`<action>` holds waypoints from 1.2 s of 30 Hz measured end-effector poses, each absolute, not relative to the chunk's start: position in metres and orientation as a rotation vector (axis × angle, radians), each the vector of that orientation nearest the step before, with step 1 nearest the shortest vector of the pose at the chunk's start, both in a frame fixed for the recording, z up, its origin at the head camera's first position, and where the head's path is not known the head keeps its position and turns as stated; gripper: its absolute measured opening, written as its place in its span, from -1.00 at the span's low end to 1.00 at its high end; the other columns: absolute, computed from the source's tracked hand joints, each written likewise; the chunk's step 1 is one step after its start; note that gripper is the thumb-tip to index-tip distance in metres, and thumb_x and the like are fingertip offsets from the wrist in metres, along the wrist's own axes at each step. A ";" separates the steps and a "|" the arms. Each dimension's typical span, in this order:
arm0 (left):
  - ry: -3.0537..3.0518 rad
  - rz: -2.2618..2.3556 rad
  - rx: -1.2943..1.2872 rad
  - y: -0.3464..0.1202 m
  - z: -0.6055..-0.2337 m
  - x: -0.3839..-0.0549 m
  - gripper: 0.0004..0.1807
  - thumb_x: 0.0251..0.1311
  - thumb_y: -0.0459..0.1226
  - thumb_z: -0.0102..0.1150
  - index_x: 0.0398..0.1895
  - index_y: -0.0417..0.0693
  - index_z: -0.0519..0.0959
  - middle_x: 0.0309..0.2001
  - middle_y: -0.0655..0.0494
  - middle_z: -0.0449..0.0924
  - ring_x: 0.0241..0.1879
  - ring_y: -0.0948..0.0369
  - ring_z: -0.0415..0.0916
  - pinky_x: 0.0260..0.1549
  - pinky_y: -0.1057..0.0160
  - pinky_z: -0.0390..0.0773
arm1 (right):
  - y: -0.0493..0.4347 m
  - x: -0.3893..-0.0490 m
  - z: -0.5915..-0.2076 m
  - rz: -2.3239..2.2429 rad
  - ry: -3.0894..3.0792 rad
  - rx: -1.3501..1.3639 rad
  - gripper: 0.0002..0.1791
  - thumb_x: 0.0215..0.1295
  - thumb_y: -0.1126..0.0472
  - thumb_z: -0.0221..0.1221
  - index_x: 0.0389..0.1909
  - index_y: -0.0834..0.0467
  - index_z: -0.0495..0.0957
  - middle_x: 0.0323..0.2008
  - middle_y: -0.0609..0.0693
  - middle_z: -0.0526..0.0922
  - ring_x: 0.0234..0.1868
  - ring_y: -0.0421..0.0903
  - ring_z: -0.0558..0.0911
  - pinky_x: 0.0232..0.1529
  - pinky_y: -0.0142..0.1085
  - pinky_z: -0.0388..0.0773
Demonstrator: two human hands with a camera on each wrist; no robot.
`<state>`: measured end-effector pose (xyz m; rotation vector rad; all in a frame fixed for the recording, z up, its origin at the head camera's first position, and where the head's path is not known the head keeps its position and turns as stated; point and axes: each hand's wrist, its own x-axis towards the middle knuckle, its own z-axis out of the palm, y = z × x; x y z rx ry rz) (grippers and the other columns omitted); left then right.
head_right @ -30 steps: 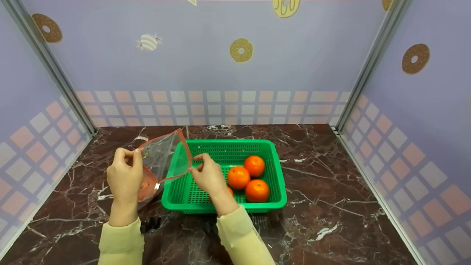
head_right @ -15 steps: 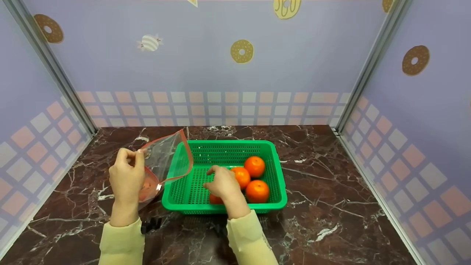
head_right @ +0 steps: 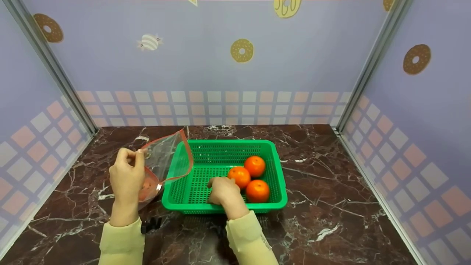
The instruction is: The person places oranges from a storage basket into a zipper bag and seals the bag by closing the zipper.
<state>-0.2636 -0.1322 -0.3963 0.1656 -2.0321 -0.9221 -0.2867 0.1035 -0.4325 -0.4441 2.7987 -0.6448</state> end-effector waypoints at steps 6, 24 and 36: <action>-2.018 -0.916 0.145 -0.132 -0.397 -0.265 -0.80 0.41 -0.27 0.16 -0.38 -0.17 0.49 -0.59 -0.08 0.65 -0.72 0.05 0.44 -0.70 0.10 0.33 | 0.102 -0.288 -0.435 -0.543 2.794 -0.467 -0.55 0.14 0.29 0.46 0.10 0.10 0.69 0.07 0.15 0.73 -0.03 0.15 0.69 0.02 0.03 0.63; -2.028 -0.917 0.143 -0.132 -0.397 -0.266 -0.81 0.41 -0.27 0.16 -0.38 -0.17 0.50 -0.58 -0.08 0.67 -0.71 0.03 0.47 -0.69 0.07 0.37 | 0.109 -0.299 -0.435 -0.857 2.707 -0.306 -0.35 0.03 0.29 0.51 0.22 0.16 0.59 0.09 0.17 0.68 -0.05 0.06 0.65 -0.01 0.00 0.64; -2.027 -0.922 0.142 -0.132 -0.397 -0.264 -0.80 0.41 -0.27 0.17 -0.38 -0.18 0.50 -0.59 -0.09 0.67 -0.71 0.02 0.49 -0.69 0.11 0.35 | 0.109 -0.296 -0.415 -1.423 2.696 -0.222 -0.35 0.18 0.22 0.45 0.32 0.03 0.52 0.25 0.16 0.60 0.13 0.16 0.65 0.09 0.09 0.63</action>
